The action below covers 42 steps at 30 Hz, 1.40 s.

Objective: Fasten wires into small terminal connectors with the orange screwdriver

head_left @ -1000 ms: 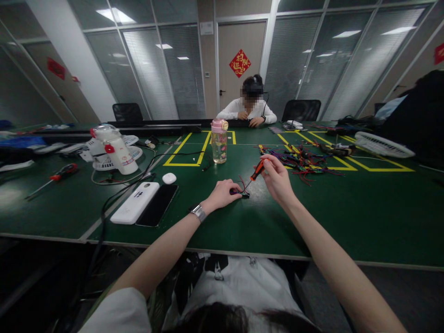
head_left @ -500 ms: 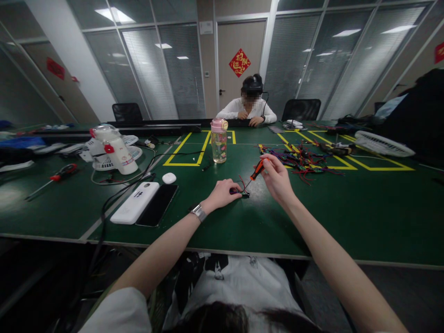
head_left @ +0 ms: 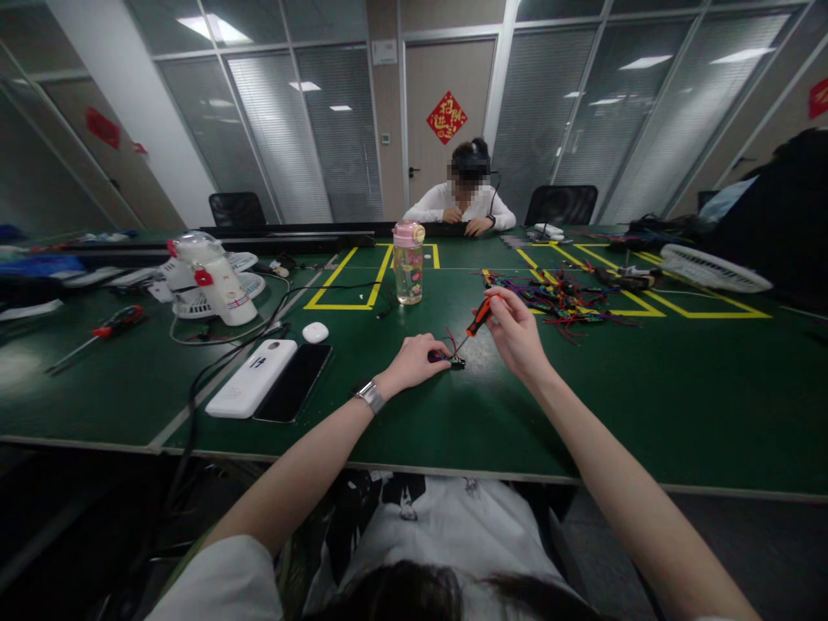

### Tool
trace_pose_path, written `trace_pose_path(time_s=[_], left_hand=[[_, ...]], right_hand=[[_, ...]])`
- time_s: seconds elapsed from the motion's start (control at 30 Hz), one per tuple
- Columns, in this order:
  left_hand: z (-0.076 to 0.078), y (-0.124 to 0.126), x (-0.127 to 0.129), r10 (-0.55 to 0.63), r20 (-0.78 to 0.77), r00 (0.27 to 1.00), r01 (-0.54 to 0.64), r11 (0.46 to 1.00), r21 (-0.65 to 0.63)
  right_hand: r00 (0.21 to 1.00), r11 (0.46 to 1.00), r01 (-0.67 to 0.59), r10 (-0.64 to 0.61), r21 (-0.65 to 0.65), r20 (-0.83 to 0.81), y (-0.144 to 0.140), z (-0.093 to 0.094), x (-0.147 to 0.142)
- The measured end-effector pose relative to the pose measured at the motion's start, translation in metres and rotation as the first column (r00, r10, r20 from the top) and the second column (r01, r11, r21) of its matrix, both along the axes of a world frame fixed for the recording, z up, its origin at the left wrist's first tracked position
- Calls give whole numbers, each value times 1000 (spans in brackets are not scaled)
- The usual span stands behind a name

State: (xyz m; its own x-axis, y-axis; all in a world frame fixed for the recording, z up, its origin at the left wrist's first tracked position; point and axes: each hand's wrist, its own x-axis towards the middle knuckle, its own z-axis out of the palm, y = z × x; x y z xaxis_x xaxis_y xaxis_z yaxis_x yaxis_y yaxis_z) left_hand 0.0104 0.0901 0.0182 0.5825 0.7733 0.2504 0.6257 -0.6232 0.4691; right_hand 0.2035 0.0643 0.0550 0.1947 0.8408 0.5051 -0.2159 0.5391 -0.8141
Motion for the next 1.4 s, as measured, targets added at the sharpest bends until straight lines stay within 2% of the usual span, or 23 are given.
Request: trace_pose_path(time_s=[0.27, 0.6, 0.9, 1.1, 1.3, 1.4], left_hand=[[0, -1, -1, -5, 18, 1000, 5, 1000, -9], [0, -1, -1, -5, 18, 1000, 5, 1000, -7], [1, -1, 0, -4, 10, 1000, 4, 1000, -8], [2, -1, 0, 0, 7, 1000, 0, 1000, -1], [2, -1, 0, 3, 4, 1000, -3, 1000, 0], [3, -2, 0, 5, -3, 1000, -5, 1000, 2]], right_hand=[[999, 999, -48, 48, 15, 22, 1, 0, 4], [988, 990, -138, 140, 33, -63, -1, 2, 0], [997, 996, -79, 79, 39, 11, 3, -1, 4], [989, 990, -134, 136, 32, -53, 2, -1, 2], [988, 991, -131, 133, 26, -81, -1, 1, -1], [995, 996, -88, 90, 32, -53, 0, -1, 0]])
